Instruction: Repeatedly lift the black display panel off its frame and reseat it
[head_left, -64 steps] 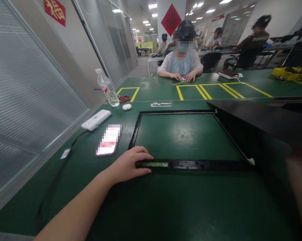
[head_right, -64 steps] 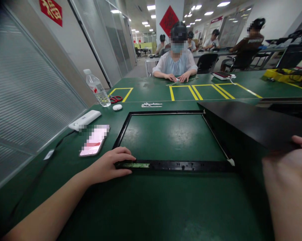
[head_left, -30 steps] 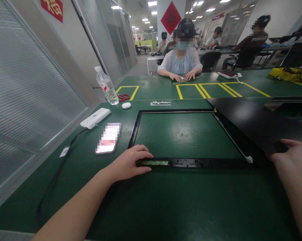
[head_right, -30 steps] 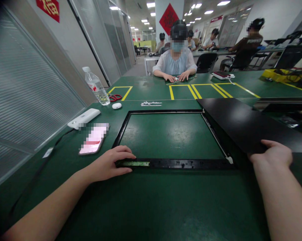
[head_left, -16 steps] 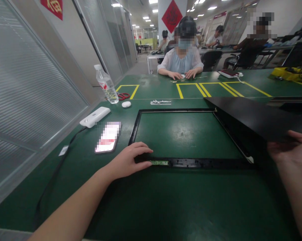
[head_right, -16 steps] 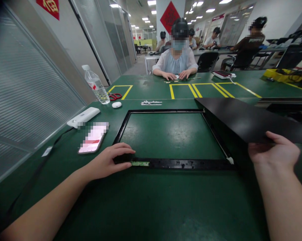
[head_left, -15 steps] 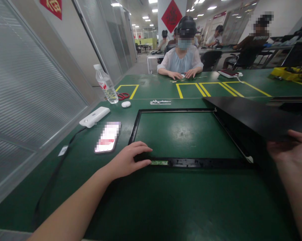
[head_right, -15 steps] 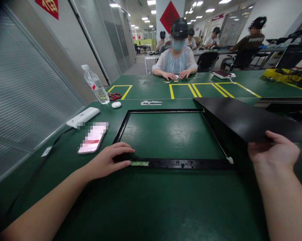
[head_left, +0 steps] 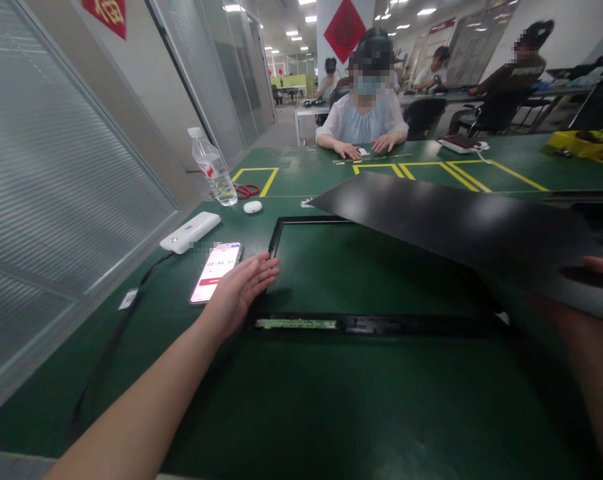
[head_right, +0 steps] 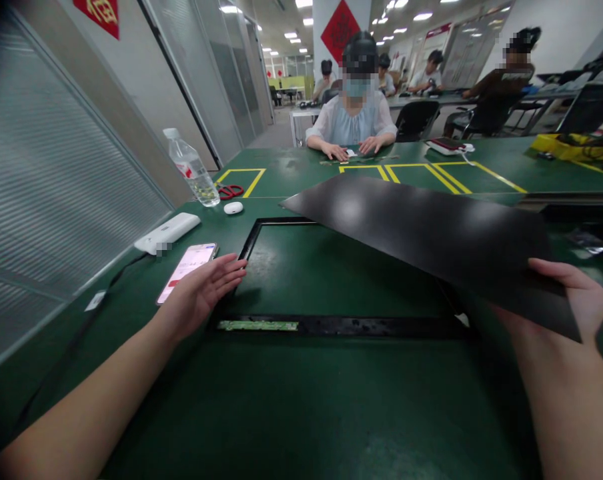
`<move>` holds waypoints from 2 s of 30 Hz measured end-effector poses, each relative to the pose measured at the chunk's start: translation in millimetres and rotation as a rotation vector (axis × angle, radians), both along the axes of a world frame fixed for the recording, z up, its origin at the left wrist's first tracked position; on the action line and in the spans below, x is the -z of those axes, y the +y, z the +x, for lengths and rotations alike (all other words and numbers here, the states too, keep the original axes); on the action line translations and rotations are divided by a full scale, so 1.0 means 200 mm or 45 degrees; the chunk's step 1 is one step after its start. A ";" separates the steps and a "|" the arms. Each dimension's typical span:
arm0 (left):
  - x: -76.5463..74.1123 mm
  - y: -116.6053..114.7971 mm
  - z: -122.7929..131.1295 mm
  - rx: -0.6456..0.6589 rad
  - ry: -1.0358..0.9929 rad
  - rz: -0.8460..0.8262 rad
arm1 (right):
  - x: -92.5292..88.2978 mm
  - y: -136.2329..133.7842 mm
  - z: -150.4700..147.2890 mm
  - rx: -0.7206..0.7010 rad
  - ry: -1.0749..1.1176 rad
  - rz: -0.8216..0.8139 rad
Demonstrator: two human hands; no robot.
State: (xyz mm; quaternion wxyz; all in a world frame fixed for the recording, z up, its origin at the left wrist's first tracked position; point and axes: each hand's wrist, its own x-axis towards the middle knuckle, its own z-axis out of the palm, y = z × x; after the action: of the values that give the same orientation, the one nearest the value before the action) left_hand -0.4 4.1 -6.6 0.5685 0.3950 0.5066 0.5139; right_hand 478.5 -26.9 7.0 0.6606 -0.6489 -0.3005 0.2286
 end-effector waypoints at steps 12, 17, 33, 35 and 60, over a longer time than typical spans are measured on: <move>-0.05 -0.02 -0.04 0.068 -0.213 -0.042 | 0.11 -0.11 0.12 0.040 -0.353 -0.141; -0.06 -0.01 -0.04 0.137 -0.232 -0.007 | 0.11 -0.06 0.04 0.037 -0.132 -0.169; -0.11 -0.02 -0.07 0.026 -0.344 0.124 | -0.01 0.01 -0.14 -0.417 0.606 -0.698; -0.11 -0.03 -0.06 0.001 -0.332 0.150 | -0.01 0.03 -0.14 -0.400 0.570 -0.647; -0.12 -0.03 -0.06 -0.047 -0.239 0.269 | 0.02 0.02 -0.17 -0.386 0.311 -0.390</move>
State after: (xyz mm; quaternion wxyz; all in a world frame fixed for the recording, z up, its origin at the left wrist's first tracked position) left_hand -11.5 -1.1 16.6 0.5591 0.3934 0.4013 0.6095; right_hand 444.9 -22.0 3.2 0.5440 -0.6567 -0.2741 0.4446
